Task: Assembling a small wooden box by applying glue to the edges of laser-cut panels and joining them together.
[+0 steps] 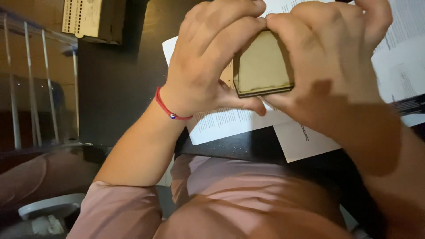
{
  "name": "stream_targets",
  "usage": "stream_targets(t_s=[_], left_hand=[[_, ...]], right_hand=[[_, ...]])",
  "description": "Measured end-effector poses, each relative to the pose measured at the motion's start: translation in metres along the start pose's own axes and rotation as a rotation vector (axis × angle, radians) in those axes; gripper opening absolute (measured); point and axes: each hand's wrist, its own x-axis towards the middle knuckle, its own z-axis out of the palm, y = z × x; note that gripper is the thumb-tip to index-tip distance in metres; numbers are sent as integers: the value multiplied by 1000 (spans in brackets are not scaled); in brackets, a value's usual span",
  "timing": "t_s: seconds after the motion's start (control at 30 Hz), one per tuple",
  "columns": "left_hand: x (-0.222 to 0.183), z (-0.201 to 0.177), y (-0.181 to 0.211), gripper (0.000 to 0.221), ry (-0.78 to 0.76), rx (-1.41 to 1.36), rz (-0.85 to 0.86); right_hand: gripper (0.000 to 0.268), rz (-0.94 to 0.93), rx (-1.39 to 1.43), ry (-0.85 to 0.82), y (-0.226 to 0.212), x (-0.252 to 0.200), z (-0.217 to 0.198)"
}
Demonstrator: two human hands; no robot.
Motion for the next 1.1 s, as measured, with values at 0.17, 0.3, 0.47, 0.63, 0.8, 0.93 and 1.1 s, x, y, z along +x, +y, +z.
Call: stream_targets(t_s=[0.17,0.3,0.47,0.63,0.8,0.93,1.1], left_hand=[[6,4,9,79,77,86,48],[11,-1,14,74,110,238,142],[5,5,10,70,145,221,159],[3,2,11,68,128,206,150],[1,3,13,67,141,236,122],[1,2,14,68,130,242,109],[1,1,15,67,110,218,103]], right_hand=[[53,-128,-47,235,-8,-4,9],[71,-165,-91,307,1,-7,18],[55,-171,-105,365,4,-6,22],[43,-176,-134,359,5,-7,21],[19,-183,-105,368,5,-6,25],[58,-207,-94,379,5,-4,23],[81,-211,-61,331,6,-6,22]])
